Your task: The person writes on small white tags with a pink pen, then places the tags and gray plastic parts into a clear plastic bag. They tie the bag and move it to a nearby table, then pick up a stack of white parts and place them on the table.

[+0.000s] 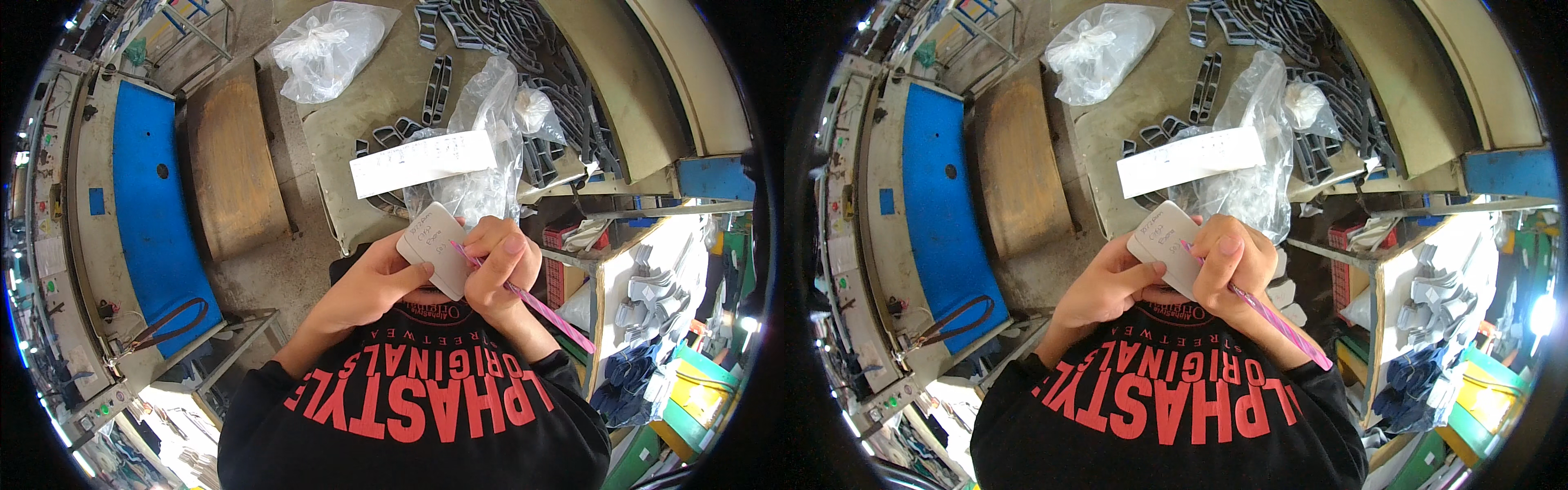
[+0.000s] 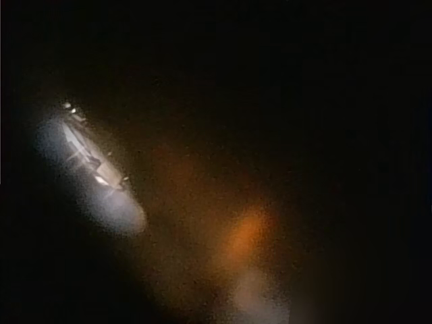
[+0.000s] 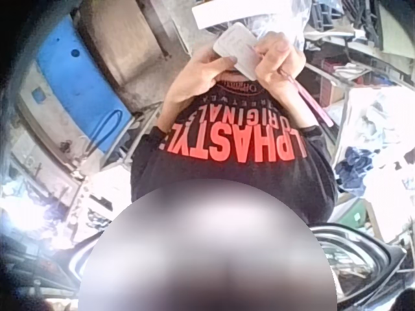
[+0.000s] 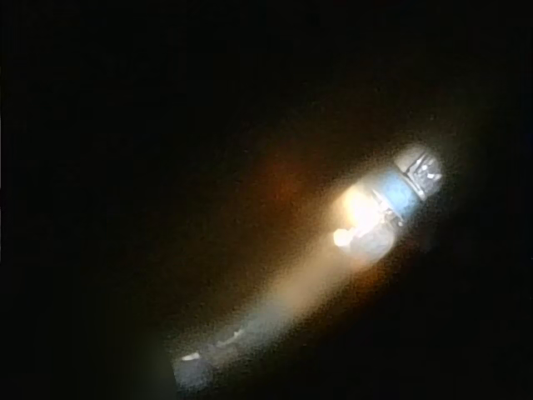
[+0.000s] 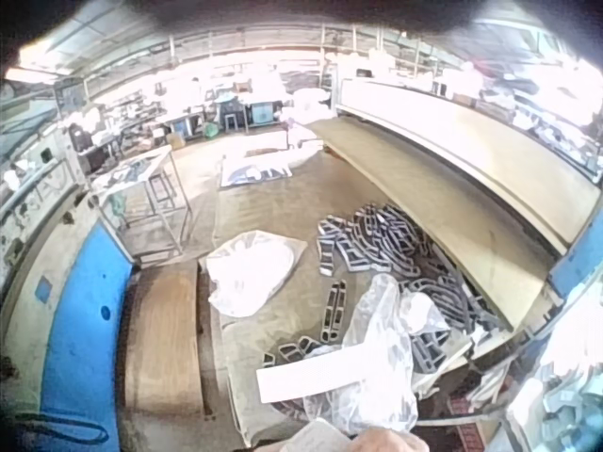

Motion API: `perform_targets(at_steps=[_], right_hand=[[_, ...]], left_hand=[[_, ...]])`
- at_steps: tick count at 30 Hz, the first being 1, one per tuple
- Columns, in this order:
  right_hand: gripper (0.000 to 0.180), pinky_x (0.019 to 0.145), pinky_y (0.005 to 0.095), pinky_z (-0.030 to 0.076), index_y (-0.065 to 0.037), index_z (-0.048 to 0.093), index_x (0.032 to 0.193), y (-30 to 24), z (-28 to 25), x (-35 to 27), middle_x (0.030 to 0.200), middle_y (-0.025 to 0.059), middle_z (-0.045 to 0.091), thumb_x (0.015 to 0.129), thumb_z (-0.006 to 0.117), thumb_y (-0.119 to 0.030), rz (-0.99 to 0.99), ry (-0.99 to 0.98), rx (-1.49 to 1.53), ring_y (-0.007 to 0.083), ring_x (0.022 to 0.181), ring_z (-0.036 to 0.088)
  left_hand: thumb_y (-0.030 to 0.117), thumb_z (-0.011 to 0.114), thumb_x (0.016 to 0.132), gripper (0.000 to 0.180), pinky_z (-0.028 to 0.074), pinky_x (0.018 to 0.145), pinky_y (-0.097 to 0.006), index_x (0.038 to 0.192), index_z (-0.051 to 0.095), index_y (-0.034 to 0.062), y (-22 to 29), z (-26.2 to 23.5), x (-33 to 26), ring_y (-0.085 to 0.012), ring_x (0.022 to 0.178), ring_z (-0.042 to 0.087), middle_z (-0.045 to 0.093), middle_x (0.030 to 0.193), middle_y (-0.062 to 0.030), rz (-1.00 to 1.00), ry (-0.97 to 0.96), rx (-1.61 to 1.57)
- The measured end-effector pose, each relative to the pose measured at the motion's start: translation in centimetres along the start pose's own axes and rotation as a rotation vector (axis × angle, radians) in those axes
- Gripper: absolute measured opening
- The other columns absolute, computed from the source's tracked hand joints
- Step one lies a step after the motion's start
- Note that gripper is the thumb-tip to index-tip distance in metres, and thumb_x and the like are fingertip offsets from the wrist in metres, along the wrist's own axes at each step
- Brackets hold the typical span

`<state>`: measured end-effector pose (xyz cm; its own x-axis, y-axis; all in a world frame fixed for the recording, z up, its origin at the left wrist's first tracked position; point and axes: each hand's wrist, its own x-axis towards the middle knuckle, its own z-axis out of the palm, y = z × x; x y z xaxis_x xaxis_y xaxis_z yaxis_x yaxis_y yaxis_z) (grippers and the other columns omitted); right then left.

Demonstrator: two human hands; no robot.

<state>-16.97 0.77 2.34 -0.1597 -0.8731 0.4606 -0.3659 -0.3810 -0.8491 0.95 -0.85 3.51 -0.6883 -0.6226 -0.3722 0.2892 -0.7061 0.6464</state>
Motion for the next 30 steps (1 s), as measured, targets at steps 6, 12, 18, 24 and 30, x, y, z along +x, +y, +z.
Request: perform_targets(at_steps=[6,12,18,24,30], right_hand=[[0.046,0.046,0.0312,0.044,-0.005,0.053,0.069,0.1,-0.7,0.3,0.061,0.007,0.059,0.108,0.038,-0.024,-0.033,-0.018,0.061,0.0198,0.049,0.059],[0.047,0.045,0.0328,0.042,-0.006,0.051,0.068,0.1,-0.9,0.6,0.061,0.0068,0.058,0.108,0.041,-0.029,-0.078,-0.191,0.065,0.0224,0.047,0.056],[0.047,0.045,0.0346,0.041,-0.006,0.052,0.068,-0.2,-0.6,0.8,0.061,0.0075,0.057,0.108,0.042,-0.03,-0.11,-0.279,0.022,0.0235,0.048,0.055],[0.046,0.045,0.0353,0.043,-0.005,0.052,0.069,0.1,-0.4,0.9,0.061,0.0084,0.056,0.107,0.042,-0.029,-0.159,-0.324,-0.018,0.0245,0.048,0.056],[0.046,0.045,0.0349,0.043,-0.005,0.051,0.069,0.2,-0.4,0.7,0.061,0.0079,0.056,0.108,0.041,-0.029,-0.16,-0.299,-0.019,0.0241,0.048,0.057]], left_hand=[[0.0,0.046,0.103,0.044,0.056,0.102,-0.045,0.146,0.04,-0.0057,0.1,-0.5,-0.1,-0.0312,0.127,0.059,0.055,0.138,-0.02,-0.051,0.056,0.009],[0.0,0.044,0.102,0.042,0.06,0.096,-0.045,0.144,0.041,-0.0069,0.6,-0.3,-0.1,-0.0318,0.124,0.061,0.055,0.139,-0.0199,0.026,0.079,0.062],[-0.001,0.044,0.102,0.041,0.061,0.094,-0.041,0.143,0.042,-0.0065,1.0,0.1,-0.4,-0.0293,0.12,0.063,0.058,0.136,-0.0185,0.012,0.119,0.093],[-0.002,0.044,0.102,0.04,0.062,0.093,-0.041,0.143,0.043,-0.0044,0.9,0.3,-0.7,-0.0289,0.117,0.065,0.059,0.132,-0.0183,0.015,0.141,0.118],[-0.003,0.043,0.102,0.04,0.062,0.094,-0.041,0.142,0.044,-0.0043,0.6,0.2,-0.8,-0.029,0.116,0.065,0.06,0.13,-0.0177,0.042,0.131,0.137]])
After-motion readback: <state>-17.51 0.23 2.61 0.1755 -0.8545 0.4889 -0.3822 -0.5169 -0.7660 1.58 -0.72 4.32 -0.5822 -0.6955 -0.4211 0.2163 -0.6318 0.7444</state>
